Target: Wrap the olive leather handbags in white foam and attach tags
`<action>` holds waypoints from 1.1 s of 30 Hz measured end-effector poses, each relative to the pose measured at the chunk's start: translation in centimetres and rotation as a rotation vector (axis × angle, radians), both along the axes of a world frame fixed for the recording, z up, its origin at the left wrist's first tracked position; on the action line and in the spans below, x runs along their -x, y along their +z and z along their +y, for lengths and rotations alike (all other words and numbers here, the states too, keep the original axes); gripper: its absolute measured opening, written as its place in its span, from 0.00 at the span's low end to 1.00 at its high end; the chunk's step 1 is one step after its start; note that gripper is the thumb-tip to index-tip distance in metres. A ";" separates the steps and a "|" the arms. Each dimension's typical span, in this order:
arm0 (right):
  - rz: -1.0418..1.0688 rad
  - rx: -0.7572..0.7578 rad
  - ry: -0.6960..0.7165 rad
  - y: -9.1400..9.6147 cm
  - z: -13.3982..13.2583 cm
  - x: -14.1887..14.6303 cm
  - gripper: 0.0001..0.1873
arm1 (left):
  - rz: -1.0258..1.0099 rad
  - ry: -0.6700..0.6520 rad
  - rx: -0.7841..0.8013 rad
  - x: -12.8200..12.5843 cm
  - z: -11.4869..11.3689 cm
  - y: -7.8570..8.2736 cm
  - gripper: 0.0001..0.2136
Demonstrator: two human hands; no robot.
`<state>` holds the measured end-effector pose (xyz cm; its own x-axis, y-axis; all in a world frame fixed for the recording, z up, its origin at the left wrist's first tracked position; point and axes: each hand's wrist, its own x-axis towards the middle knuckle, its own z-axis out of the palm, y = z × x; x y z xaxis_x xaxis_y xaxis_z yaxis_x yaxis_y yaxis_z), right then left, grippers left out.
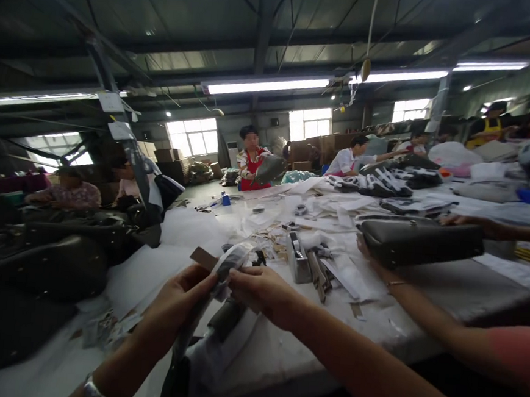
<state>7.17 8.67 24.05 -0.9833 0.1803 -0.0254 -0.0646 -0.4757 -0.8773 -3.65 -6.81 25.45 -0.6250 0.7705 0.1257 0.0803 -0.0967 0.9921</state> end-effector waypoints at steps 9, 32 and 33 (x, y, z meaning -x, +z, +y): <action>0.239 0.053 -0.143 -2.7 -2.4 -0.3 0.21 | 0.112 0.121 0.032 -0.8 0.3 -0.8 0.19; 0.257 -0.135 -0.668 -4.0 -5.6 2.4 0.20 | 1.229 0.358 0.471 0.6 -1.7 0.8 0.15; 0.273 -0.115 -0.675 -4.0 -5.9 2.5 0.19 | 1.310 0.411 0.452 0.3 -1.7 0.6 0.15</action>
<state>4.62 2.81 20.04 -0.6260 0.7352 0.2600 -0.5340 -0.1612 -0.8300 -3.97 -8.47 26.02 -0.4369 0.6961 0.5697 0.8830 0.4527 0.1240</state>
